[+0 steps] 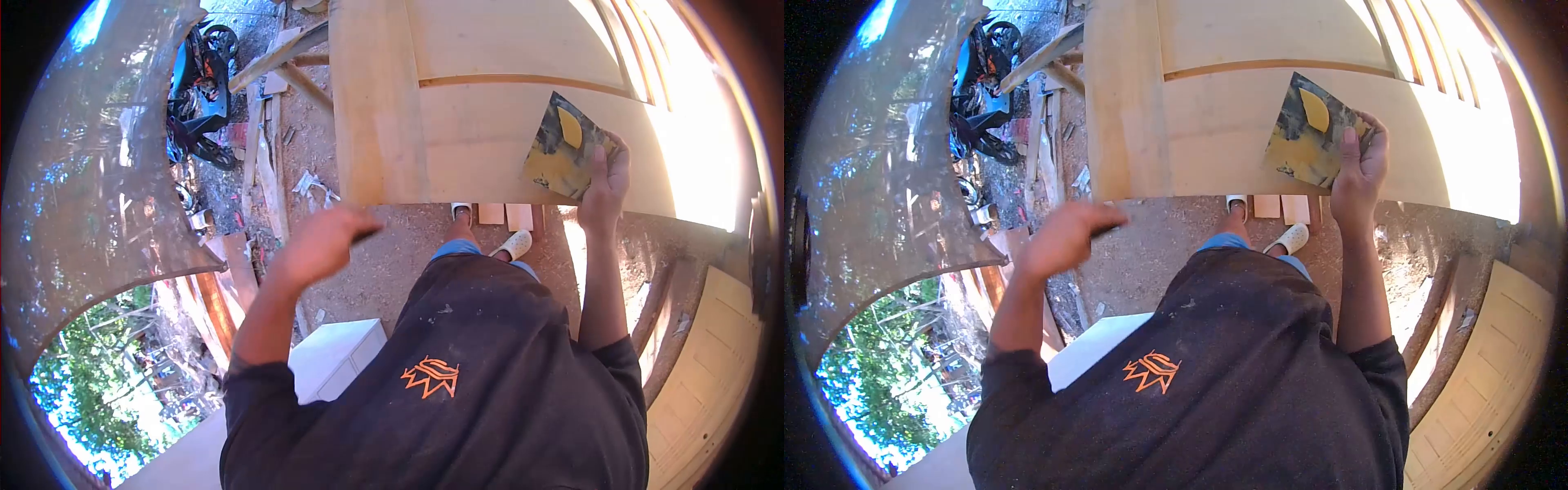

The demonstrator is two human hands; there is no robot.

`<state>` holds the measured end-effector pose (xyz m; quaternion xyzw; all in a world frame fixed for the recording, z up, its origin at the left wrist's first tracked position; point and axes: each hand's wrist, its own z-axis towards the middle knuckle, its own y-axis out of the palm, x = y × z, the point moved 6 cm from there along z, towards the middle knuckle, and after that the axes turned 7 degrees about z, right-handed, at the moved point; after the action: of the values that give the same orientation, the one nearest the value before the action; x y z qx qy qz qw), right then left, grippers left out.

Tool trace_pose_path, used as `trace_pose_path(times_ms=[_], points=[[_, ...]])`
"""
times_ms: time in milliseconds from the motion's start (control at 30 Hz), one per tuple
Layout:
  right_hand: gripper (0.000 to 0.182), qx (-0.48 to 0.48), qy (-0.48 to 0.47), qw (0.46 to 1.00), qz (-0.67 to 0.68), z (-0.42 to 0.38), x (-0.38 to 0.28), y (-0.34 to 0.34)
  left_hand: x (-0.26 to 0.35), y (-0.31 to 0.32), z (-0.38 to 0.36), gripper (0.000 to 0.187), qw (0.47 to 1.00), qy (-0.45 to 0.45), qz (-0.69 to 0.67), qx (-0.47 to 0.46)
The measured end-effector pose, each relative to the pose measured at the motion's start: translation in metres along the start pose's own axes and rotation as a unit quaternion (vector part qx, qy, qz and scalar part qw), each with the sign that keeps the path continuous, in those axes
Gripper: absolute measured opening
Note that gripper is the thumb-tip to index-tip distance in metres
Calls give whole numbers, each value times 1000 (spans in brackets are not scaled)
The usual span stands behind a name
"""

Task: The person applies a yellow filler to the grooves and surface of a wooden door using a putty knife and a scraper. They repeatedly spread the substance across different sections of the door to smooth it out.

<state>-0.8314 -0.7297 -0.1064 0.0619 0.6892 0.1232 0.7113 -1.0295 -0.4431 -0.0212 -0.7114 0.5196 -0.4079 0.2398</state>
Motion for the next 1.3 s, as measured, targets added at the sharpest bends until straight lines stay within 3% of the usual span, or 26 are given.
trace_pose_path(times_ms=[33,133,233,267,433,800,833,900,967,1067,1167,1300], points=[[23,0,8,1000,3,0,-1,0,3,11,-7,51,997,-21,-19,-68],[23,5,-17,1000,-12,5,-6,3,13,-34,-5,58,997,1,-53,50],[23,-1,-8,1000,-20,1,-7,3,6,-80,32,55,974,19,10,227],[23,-4,0,1000,-20,1,-7,3,-3,-86,53,54,972,7,31,234],[23,-16,-19,998,-58,2,-13,4,-18,-79,109,50,975,0,66,213],[24,-12,21,1000,2,3,-4,3,26,16,23,48,965,-52,39,254],[24,-12,18,1000,15,4,-4,5,31,22,17,48,965,-57,61,248],[24,-7,23,999,22,-3,-3,1,29,38,-3,47,990,-41,10,134],[24,1,13,1000,13,2,2,-3,27,29,-8,48,997,-15,-28,76],[23,2,14,1000,11,1,-7,3,27,-56,15,58,988,7,1,154],[23,4,-8,1000,-18,-1,-10,3,-8,-110,82,60,972,22,76,222],[23,0,-17,998,-55,-2,-11,0,-41,-90,125,49,967,42,94,231]])
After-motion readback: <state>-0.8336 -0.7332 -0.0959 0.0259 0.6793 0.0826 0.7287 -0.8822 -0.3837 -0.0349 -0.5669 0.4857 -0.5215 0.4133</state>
